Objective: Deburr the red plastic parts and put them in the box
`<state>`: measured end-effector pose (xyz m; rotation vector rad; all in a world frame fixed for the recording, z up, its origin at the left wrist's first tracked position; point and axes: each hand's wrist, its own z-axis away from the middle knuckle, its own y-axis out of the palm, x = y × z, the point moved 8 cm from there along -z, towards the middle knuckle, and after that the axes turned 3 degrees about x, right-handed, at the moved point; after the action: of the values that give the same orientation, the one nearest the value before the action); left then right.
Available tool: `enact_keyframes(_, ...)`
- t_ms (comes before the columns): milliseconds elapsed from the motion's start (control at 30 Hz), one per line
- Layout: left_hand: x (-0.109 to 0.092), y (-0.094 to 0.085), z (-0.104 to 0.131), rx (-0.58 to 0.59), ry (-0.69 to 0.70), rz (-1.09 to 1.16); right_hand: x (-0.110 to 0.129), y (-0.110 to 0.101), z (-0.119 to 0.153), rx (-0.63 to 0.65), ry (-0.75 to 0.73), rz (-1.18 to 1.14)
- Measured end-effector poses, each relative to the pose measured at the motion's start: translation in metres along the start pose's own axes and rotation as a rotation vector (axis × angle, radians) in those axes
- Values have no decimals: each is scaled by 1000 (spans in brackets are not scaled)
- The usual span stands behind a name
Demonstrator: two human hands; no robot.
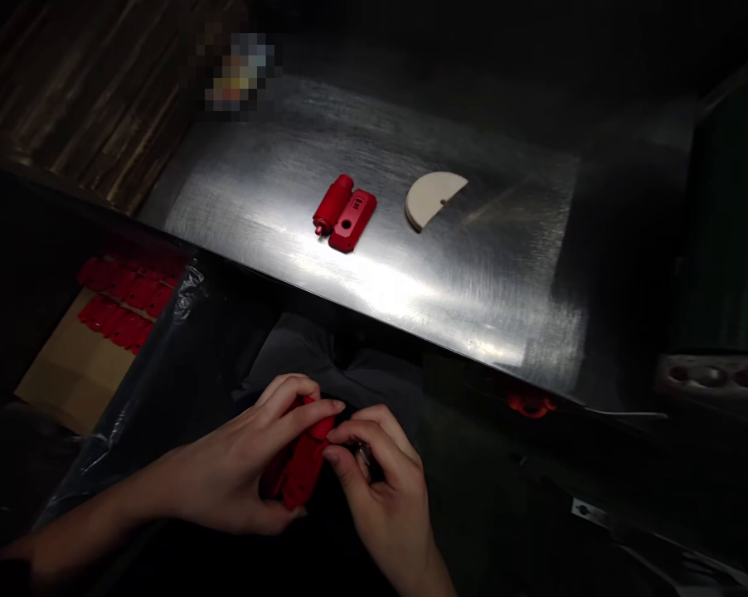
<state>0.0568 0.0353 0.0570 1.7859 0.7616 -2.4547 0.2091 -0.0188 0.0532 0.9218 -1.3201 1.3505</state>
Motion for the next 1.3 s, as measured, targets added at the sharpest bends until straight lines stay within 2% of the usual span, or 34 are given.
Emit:
enact_keyframes(300, 1, 2, -5, 41, -24, 0, -13, 3, -3, 38, -38, 40)
enact_keyframes(433, 4, 2, -7, 50, -33, 15, -20, 6, -3, 70, -8, 15)
enact_keyframes(633, 6, 1, -9, 54, -39, -23, -25, 4, -2, 7, 24, 8)
enact_keyframes(833, 5, 6, -11, 56, -22, -108, -24, 1, -1, 0, 33, 69)
enact_keyframes(1133, 6, 12, -13, 1, 32, -363, -26, 2, -3, 10, 137, 125)
enact_keyframes(1300, 9, 18, -14, 13, 31, -420, -24, 2, -10, -2, 168, 191)
